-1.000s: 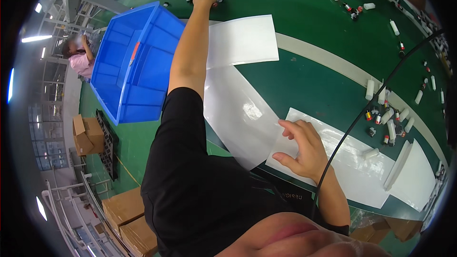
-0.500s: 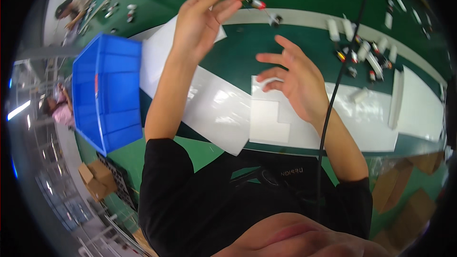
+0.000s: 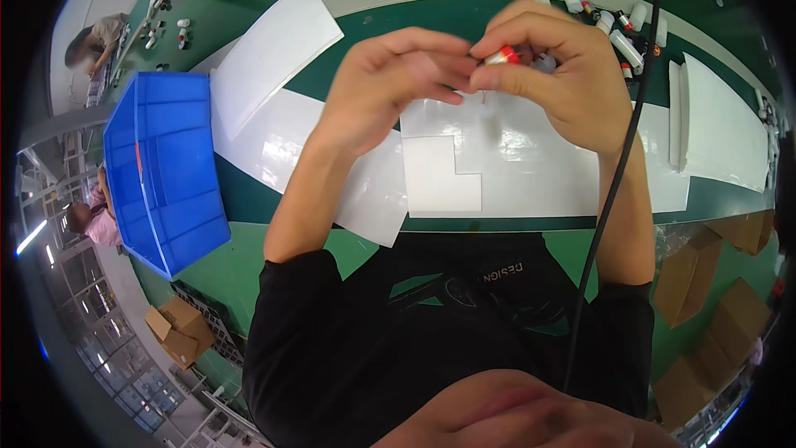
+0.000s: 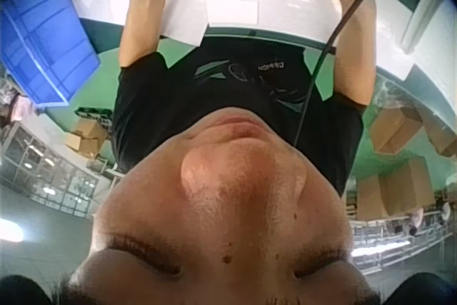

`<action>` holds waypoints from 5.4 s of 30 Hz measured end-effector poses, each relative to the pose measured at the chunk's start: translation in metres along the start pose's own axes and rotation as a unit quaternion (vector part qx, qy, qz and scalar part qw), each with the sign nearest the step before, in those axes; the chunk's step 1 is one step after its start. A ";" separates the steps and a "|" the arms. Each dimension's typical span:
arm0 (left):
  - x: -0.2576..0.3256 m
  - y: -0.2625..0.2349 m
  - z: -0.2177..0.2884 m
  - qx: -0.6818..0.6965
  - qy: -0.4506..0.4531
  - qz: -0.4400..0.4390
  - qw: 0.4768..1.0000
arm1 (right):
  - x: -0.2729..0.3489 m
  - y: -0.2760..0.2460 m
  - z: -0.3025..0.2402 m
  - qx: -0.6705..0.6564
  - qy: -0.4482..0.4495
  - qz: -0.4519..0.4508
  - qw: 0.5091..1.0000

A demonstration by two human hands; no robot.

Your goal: Assembling small plastic and electronic parts by peeling labels and attaching them to small components on an assembly line.

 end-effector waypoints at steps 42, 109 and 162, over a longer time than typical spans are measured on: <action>0.019 -0.020 -0.006 -0.002 0.121 0.236 0.964 | 0.040 0.044 -0.013 0.254 -0.163 0.207 0.931; 0.094 -0.007 -0.037 0.058 0.141 0.356 0.922 | 0.085 0.053 0.015 -0.176 0.045 0.121 0.976; 0.061 -0.132 0.129 -0.298 0.312 0.402 0.807 | -0.083 0.000 0.079 0.552 0.076 0.171 0.813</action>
Point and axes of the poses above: each hand's wrist, its own x-axis away from the middle knuckle, its own y-axis out of the palm, z = x × y, the point moved 8 cm from there along -x, towards the middle knuckle, and after that the axes turned 2 degrees about -z, right-handed, at the moved point
